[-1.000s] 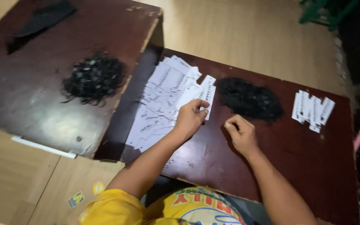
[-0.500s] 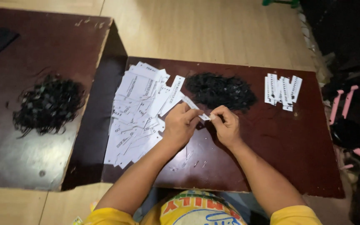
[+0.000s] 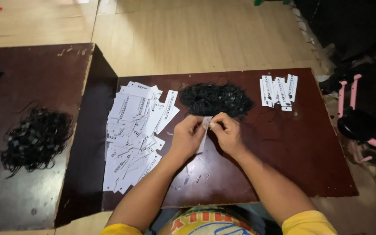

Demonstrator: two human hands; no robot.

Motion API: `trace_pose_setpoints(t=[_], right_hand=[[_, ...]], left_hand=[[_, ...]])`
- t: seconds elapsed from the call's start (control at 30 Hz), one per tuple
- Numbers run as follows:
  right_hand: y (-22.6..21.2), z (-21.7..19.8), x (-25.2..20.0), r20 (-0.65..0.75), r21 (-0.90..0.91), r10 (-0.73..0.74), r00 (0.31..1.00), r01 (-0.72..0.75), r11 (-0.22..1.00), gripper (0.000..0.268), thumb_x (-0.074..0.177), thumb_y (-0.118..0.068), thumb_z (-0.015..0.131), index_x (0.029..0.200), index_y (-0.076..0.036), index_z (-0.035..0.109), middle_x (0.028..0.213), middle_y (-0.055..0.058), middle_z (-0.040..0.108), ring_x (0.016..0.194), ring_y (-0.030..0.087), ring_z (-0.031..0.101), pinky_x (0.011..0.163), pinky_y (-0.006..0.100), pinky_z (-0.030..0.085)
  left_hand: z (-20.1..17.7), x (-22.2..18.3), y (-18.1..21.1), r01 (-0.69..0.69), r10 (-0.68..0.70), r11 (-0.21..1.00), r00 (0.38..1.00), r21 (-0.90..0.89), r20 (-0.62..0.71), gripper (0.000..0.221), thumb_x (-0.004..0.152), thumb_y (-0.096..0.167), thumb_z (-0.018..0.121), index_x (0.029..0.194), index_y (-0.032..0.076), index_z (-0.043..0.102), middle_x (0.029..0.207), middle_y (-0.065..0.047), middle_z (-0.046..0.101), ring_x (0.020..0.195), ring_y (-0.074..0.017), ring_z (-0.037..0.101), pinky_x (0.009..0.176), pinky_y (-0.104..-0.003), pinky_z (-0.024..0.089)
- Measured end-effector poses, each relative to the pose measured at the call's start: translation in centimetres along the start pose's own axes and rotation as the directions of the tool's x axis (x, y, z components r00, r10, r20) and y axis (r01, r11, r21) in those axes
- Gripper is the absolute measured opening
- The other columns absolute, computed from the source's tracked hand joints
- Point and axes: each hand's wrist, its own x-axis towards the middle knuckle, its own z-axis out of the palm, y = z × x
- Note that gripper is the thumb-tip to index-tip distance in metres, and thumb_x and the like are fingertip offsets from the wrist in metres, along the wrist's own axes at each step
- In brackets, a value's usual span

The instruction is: Attaching paper labels to black strings by threading the string through a pre-punched hole in each label.

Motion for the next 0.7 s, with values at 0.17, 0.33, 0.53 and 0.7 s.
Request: trace_pose_setpoints(t=[0.17,0.33,0.53,0.7], right_hand=[[-0.6,0.2,0.1,0.005,-0.001,0.028,1.000,-0.028,1.000,0.008,0.094,-0.002,0.067,0.088,-0.007,0.069,0.071,0.009,0.069,0.068,0.024,0.068,0.069,0.038,0.055],[-0.9,0.3,0.0,0.070,-0.009,0.030,0.997,-0.029,1.000,0.010,0.095,-0.003,0.066,0.088,-0.008,0.069,0.070,0.006,0.068,0.067,0.022,0.066,0.069,0.037,0.055],[-0.1,0.1,-0.1,0.064,-0.009,0.032,0.997,-0.031,0.999,0.007,0.096,-0.007,0.069,0.089,-0.009,0.070,0.073,0.006,0.070,0.069,0.023,0.068,0.068,0.036,0.054],[-1.8,0.4,0.0,0.063,-0.068,-0.056,0.996,0.060,0.996,0.012,0.097,-0.007,0.068,0.085,-0.011,0.069,0.072,0.005,0.068,0.067,0.024,0.066,0.068,0.036,0.055]], left_hand=[[-0.5,-0.8,1.4,0.112,-0.099,0.982,0.991,-0.153,0.091,0.021,0.087,0.014,0.073,0.107,0.011,0.077,0.087,-0.013,0.076,0.086,-0.0313,0.075,0.075,-0.038,0.058],[-0.5,-1.5,0.1,0.383,-0.339,0.827,0.924,-0.410,0.180,0.031,0.084,0.013,0.080,0.113,0.005,0.074,0.090,-0.011,0.075,0.079,-0.0146,0.068,0.071,-0.028,0.058],[-0.7,-1.8,-1.0,0.446,-0.415,0.757,0.893,-0.478,0.175,0.044,0.073,0.004,0.086,0.115,-0.002,0.070,0.081,-0.009,0.065,0.066,-0.0087,0.057,0.057,-0.021,0.050],[-0.7,-1.6,-1.6,0.446,-0.430,0.863,0.895,-0.235,0.118,0.027,0.081,0.014,0.081,0.108,0.009,0.078,0.075,-0.008,0.071,0.061,-0.0134,0.064,0.055,-0.026,0.050]])
